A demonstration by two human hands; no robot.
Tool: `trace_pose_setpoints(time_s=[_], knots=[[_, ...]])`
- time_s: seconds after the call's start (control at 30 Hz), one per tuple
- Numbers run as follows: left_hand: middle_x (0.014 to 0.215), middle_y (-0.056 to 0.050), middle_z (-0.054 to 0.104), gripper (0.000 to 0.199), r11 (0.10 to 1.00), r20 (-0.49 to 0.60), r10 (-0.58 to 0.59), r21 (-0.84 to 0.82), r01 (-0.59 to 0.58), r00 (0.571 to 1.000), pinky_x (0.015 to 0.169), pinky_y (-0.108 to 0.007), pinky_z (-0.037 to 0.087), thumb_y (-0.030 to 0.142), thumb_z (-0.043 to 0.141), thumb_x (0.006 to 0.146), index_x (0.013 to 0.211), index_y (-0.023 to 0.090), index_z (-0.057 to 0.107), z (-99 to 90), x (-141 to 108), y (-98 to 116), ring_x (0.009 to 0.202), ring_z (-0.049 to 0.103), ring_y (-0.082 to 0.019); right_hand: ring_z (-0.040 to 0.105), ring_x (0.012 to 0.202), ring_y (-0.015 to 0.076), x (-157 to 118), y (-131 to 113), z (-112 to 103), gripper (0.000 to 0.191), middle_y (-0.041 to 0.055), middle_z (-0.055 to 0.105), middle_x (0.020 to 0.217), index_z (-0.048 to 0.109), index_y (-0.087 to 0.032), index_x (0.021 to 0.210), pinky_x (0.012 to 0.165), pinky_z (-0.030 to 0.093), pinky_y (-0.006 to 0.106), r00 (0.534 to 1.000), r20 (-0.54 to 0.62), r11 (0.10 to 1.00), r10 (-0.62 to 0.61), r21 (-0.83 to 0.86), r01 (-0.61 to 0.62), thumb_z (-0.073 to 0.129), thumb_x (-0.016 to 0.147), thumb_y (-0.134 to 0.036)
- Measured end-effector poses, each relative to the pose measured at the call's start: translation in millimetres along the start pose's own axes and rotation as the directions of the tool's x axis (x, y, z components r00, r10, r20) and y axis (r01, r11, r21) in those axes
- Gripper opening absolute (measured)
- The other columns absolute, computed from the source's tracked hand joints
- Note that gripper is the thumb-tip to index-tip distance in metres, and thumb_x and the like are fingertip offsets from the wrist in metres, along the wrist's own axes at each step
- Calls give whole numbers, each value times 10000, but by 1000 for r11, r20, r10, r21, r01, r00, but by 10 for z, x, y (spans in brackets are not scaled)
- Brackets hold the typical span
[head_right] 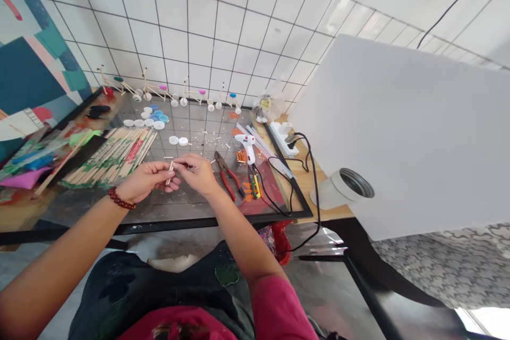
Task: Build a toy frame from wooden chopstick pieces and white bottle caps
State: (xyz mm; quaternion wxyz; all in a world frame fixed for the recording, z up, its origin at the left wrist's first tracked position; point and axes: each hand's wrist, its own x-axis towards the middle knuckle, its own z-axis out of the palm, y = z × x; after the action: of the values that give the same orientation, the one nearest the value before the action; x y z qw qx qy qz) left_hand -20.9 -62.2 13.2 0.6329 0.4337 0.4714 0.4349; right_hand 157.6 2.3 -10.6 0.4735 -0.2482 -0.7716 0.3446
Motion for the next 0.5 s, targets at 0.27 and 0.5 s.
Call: trace_pose_setpoints(time_s=[0.27,0.5], knots=[[787,-97,807,501,986,-173,156,86,-142,973,698,-341,621,590,946,588,839,175,820,10,-30,43,732,757,-237,678,836,173,60,-80,-64,135,47,772,892,793,-216,871,809,555,317,989,-96,993,116,-4,-117,724,910,-325],[945,-37,807,101,813,-449,552,476,-334,703,938,-341,567,337,827,756,805,250,842,-97,8,48,973,709,-259,592,681,137,-30,-162,-196,130,23,725,782,758,-182,805,669,485,262,976,147,987,158,-39,-154,711,873,-283]])
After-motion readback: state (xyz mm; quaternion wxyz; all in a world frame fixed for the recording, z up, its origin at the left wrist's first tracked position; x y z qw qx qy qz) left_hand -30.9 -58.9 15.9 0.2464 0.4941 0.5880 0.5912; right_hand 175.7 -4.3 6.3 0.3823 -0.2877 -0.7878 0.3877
